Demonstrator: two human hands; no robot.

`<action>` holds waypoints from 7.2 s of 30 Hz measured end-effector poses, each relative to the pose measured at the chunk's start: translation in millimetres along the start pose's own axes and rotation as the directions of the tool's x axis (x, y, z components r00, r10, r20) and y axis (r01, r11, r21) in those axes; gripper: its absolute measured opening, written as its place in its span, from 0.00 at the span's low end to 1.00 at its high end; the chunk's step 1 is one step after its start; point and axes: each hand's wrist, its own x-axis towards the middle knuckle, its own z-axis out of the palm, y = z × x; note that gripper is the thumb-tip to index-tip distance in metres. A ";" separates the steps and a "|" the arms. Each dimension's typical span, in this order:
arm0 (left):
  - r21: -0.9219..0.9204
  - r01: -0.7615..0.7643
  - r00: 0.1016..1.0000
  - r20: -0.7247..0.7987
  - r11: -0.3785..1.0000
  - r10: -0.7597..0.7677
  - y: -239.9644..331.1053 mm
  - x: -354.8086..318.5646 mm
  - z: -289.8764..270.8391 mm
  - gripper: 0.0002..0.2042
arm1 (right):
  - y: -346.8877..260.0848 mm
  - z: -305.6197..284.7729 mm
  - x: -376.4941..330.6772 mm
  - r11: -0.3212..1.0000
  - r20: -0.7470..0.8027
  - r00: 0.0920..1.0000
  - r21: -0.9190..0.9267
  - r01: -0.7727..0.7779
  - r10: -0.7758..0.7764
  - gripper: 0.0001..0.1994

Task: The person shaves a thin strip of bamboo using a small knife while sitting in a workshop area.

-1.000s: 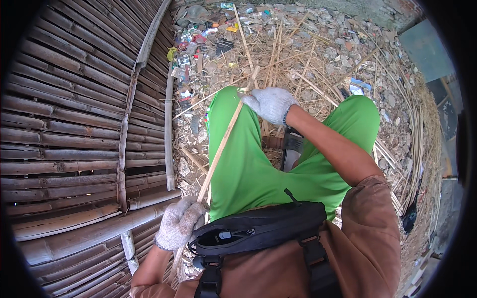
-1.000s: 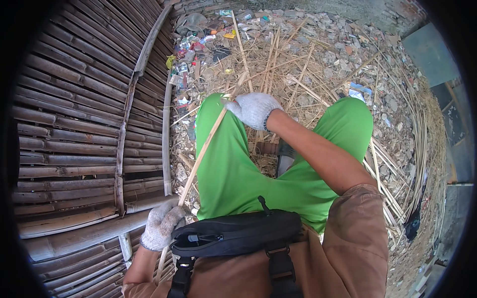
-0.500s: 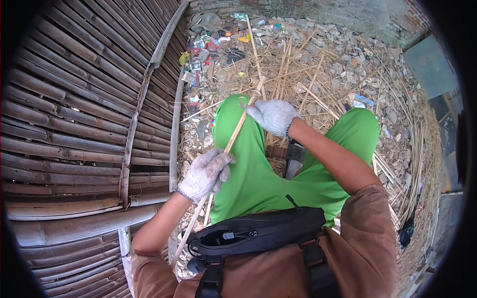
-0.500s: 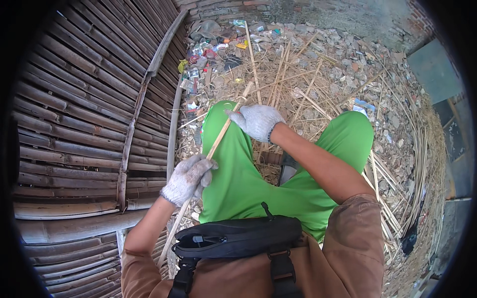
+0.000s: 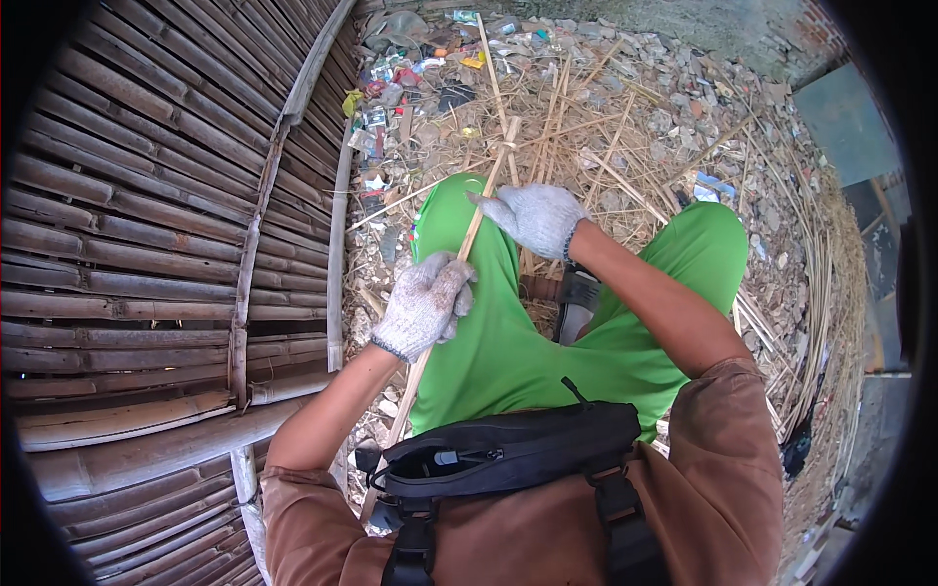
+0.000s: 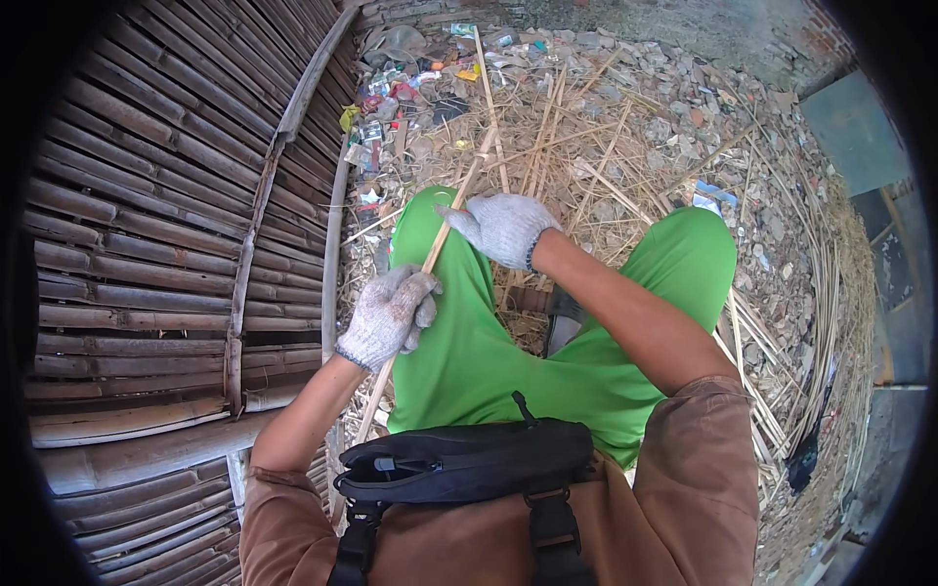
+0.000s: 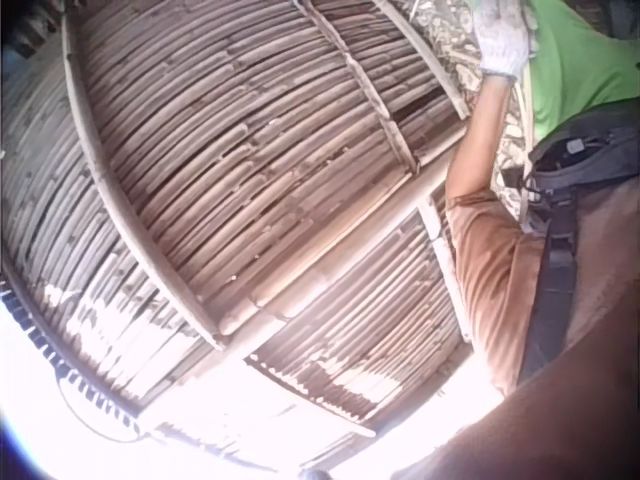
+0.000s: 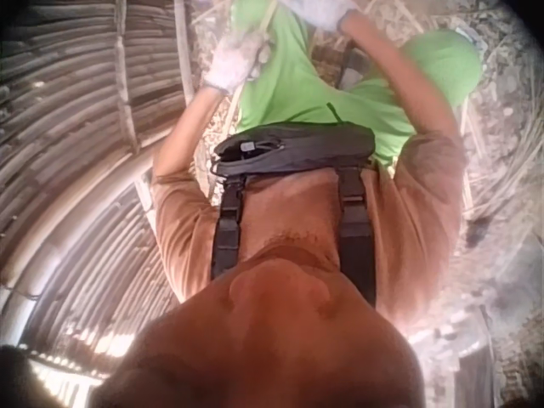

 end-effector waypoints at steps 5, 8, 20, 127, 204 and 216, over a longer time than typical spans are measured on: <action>-0.006 0.035 0.999 -0.019 0.999 -0.035 -6.1 -17.0 2.2 0.13 | 7.0 6.9 2.8 0.999 -0.031 0.999 0.004 0.043 -0.043 0.43; -0.020 0.033 0.998 -0.047 0.999 -0.034 -9.4 -28.9 1.9 0.14 | 2.7 5.1 3.2 1.000 -0.005 1.000 -0.006 0.025 -0.025 0.43; 0.039 0.088 0.996 -0.030 0.995 -0.087 -5.9 -56.8 -9.7 0.14 | 1.7 -2.4 0.4 0.999 0.024 0.999 0.007 0.044 -0.044 0.42; -0.700 0.185 0.976 0.212 0.690 -0.048 -31.2 -22.3 -27.5 0.12 | 28.8 -1.4 31.8 0.984 -0.201 0.965 -0.102 0.148 -0.166 0.29; -0.629 0.121 0.990 0.132 0.768 -0.048 -48.6 -22.0 -11.4 0.15 | 39.1 11.8 28.9 0.982 -0.242 0.952 -0.059 0.177 -0.186 0.28; -0.678 0.157 0.985 0.160 0.718 -0.064 -47.2 -20.0 -8.9 0.14 | 39.5 5.5 27.1 0.983 -0.181 0.966 -0.027 0.182 -0.184 0.28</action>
